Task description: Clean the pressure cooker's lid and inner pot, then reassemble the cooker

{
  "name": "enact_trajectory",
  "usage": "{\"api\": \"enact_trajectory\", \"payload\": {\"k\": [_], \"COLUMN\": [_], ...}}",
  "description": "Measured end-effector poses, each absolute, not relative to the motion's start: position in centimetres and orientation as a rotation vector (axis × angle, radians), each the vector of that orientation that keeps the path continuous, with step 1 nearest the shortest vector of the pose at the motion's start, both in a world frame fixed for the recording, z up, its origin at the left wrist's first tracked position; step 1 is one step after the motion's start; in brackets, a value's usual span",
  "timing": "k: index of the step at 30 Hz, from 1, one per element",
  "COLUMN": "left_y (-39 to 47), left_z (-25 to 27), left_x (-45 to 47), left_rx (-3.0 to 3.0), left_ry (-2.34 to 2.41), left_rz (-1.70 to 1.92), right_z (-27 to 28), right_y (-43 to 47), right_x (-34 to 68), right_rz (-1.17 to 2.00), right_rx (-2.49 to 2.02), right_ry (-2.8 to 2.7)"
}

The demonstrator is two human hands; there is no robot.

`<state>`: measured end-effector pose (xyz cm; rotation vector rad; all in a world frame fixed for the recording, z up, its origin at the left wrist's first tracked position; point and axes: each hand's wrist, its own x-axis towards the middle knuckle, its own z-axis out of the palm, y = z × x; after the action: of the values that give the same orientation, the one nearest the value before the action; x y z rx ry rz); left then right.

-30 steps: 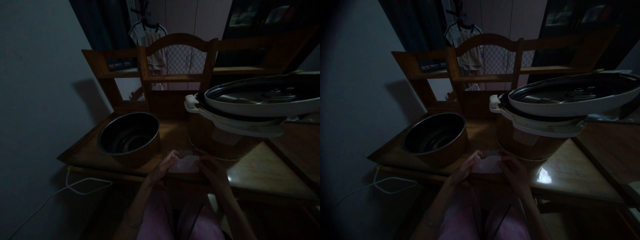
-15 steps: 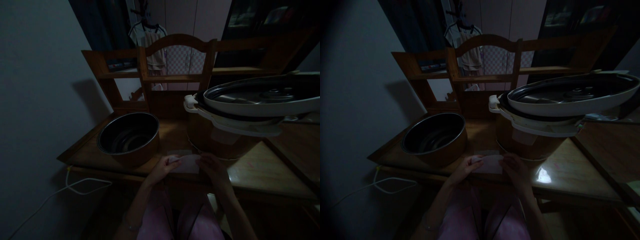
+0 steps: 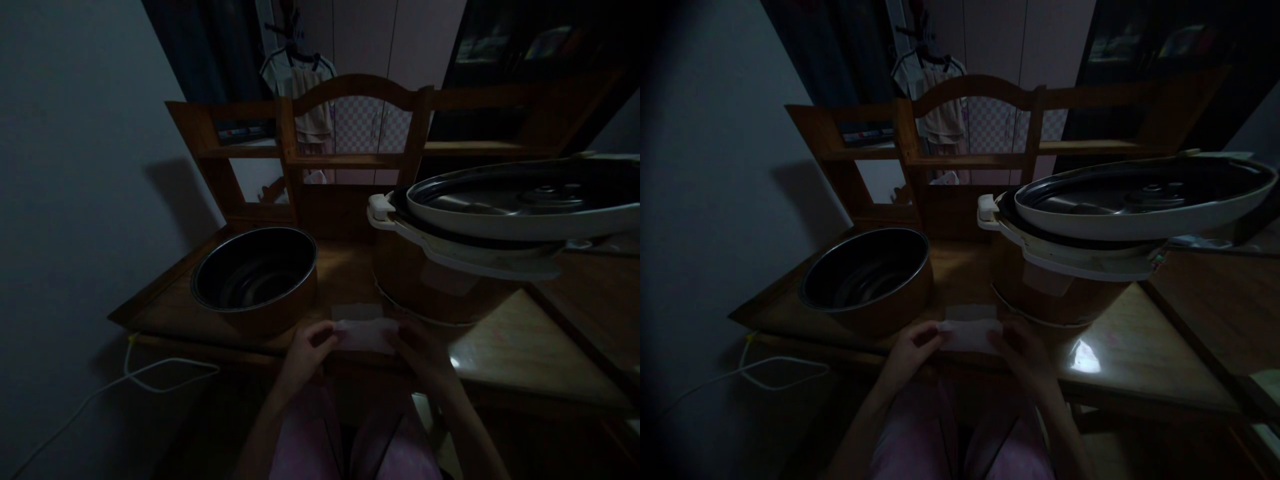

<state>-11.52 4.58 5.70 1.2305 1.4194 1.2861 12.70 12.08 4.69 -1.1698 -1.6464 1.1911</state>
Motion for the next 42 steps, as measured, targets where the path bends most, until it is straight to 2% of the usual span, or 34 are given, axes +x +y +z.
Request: {"api": "enact_trajectory", "payload": {"k": [3,9,12,17,22,27,33,36,42], "left_y": [3.9,2.2,1.3,0.6,0.4,0.1,0.1,0.0,-0.6], "left_z": [5.5,5.2,4.3,2.6,2.1,2.2,2.7,2.9,3.0], "left_x": [-11.6,-12.4,-12.8,-13.4,-13.4,-13.4,-13.1,-12.8,-12.1], "left_rx": [1.255,1.492,1.634,1.979,2.088,2.123,2.107,2.094,1.846], "left_ry": [1.388,1.141,1.113,1.094,1.140,1.170,1.187,1.241,1.141], "left_rz": [1.253,1.278,1.286,1.272,1.244,1.211,1.256,1.248,1.336], "right_z": [5.5,6.8,6.0,4.0,4.2,4.9,3.1,2.8,2.3], "right_y": [11.4,9.1,8.2,7.5,6.7,6.4,6.6,6.2,4.9], "right_x": [12.5,13.6,15.0,17.2,17.4,16.2,15.6,16.1,17.6], "right_rz": [1.099,1.421,1.402,1.169,0.917,0.537,0.087,0.027,0.130], "right_rx": [-0.990,-0.788,-0.718,-0.794,-0.848,-0.760,-0.697,-0.619,-0.645], "right_ry": [-1.792,-1.901,-1.992,-2.121,-2.266,-2.446,-2.509,-2.437,-2.303]}}
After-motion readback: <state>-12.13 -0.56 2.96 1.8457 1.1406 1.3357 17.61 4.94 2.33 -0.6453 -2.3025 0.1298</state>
